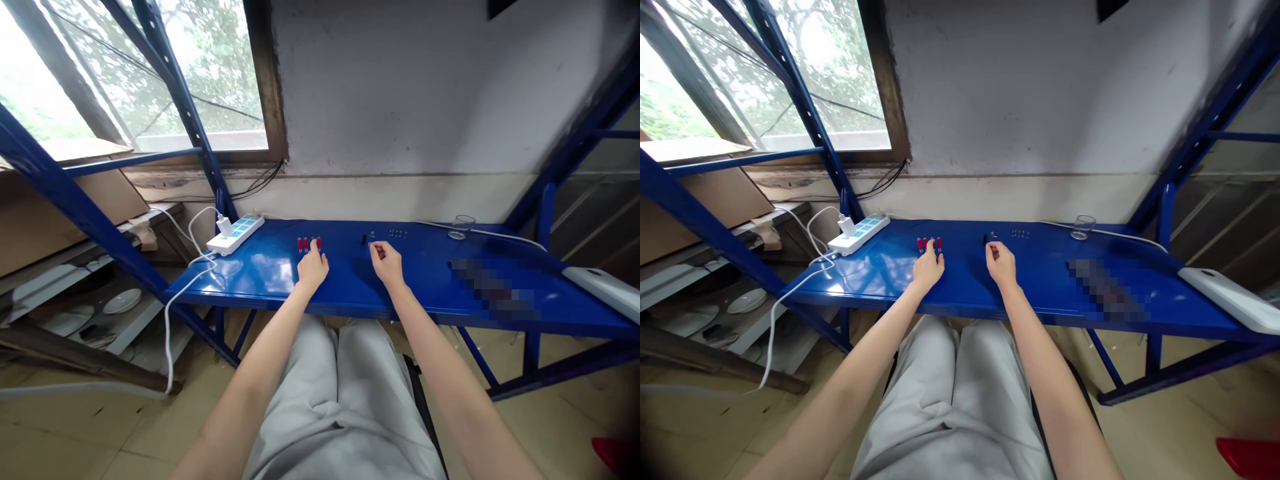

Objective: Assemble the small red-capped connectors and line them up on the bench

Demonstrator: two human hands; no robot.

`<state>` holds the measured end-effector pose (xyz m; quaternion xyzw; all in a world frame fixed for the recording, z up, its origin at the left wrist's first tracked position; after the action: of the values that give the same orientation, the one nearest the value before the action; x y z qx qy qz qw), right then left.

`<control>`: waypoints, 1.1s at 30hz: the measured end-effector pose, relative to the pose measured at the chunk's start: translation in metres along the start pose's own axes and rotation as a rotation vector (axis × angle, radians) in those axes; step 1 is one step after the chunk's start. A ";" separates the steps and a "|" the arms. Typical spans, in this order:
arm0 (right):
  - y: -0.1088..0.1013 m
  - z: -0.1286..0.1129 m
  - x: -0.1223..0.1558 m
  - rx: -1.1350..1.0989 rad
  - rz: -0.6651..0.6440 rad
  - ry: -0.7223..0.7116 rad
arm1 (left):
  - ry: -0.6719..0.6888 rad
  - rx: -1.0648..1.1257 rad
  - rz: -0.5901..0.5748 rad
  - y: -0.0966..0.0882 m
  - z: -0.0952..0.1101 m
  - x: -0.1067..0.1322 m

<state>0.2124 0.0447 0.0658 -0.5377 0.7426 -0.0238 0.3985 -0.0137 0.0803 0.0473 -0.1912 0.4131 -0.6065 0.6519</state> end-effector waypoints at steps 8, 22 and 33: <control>0.004 0.004 0.003 0.016 -0.017 -0.029 | -0.061 -0.310 -0.151 0.018 0.007 -0.015; 0.018 0.004 0.004 0.045 -0.123 -0.048 | -0.071 -0.355 -0.161 0.029 0.005 -0.036; 0.018 0.003 0.004 0.065 -0.122 -0.043 | 0.051 -0.119 -0.146 0.028 0.017 -0.046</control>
<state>0.1998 0.0504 0.0526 -0.5692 0.6986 -0.0608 0.4293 0.0207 0.1248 0.0508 -0.2436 0.4498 -0.6314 0.5828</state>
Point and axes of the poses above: each hand's wrist, its own x-axis away from the middle knuckle, its own y-axis out of the palm, z = x × y, the point moved 10 cm from there along -x, towards the middle knuckle, and after that the axes turned 9 degrees about -z, right-handed, at the moved point
